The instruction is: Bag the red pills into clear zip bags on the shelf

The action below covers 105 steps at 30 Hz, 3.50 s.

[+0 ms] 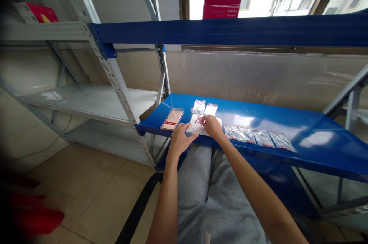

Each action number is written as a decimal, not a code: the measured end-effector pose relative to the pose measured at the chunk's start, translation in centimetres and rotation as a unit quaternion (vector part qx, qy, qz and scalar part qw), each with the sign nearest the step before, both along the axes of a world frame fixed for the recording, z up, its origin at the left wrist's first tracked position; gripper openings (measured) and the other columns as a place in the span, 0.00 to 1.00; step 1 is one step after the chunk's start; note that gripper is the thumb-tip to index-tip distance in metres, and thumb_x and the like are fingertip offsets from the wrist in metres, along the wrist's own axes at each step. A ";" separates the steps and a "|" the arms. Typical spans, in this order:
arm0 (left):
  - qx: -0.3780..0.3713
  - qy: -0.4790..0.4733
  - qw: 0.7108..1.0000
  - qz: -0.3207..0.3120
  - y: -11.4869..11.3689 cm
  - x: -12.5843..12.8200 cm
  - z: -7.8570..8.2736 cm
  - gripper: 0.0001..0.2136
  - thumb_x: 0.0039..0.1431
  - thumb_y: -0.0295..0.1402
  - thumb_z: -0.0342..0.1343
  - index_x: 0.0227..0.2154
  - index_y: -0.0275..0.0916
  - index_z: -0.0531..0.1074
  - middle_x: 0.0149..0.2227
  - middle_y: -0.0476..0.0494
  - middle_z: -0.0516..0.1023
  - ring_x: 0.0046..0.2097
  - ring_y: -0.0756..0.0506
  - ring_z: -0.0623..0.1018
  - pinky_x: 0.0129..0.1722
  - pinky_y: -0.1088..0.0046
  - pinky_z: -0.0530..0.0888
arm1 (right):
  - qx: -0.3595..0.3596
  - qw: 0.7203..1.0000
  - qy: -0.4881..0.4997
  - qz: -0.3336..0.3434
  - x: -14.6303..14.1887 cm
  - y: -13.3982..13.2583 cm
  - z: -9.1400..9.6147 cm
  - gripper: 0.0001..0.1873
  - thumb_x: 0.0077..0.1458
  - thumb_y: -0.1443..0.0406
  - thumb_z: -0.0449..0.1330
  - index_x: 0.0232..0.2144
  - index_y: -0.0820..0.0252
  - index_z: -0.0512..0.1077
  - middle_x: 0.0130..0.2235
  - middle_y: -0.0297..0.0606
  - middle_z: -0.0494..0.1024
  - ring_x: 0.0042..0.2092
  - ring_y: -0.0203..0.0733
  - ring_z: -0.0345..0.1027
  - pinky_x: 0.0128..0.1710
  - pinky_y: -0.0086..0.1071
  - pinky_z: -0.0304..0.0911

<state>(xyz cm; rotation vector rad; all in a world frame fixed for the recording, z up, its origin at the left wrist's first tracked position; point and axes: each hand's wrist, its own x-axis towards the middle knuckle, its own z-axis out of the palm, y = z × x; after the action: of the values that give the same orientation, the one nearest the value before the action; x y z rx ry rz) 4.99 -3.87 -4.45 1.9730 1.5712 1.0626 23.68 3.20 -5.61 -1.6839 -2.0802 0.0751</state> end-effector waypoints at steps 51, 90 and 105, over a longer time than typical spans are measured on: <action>0.015 -0.001 1.000 0.016 0.5 0.2 -1.3 0.23 0.56 0.40 0.66 0.53 0.40 0.74 0.49 0.39 0.77 0.51 0.40 0.78 0.53 0.63 0.74 | -0.008 1.000 -0.007 -0.027 0.5 0.3 -0.7 0.09 0.64 0.67 0.58 0.43 0.62 0.78 0.43 0.46 0.79 0.42 0.44 0.71 0.40 0.31 0.58; 0.034 0.007 0.999 0.010 0.5 0.7 -1.4 0.22 0.56 0.40 0.66 0.53 0.41 0.74 0.47 0.40 0.77 0.51 0.40 0.77 0.53 0.64 0.73 | -0.018 0.997 0.001 -0.078 -0.4 -0.2 -0.3 0.10 0.63 0.65 0.58 0.41 0.62 0.78 0.44 0.50 0.81 0.44 0.49 0.73 0.38 0.33 0.60; 0.025 -0.007 1.000 0.003 0.5 0.5 -1.3 0.23 0.56 0.39 0.67 0.53 0.40 0.74 0.49 0.39 0.77 0.53 0.39 0.77 0.54 0.64 0.73 | -0.019 0.995 0.101 -0.002 0.6 -0.4 0.5 0.11 0.60 0.61 0.60 0.34 0.62 0.80 0.33 0.41 0.81 0.34 0.42 0.70 0.34 0.32 0.58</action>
<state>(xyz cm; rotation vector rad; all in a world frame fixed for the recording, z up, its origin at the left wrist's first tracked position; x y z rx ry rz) 5.54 -3.41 -5.76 1.9896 1.5592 1.1262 24.26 2.83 -5.14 -1.6288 -1.9365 0.2754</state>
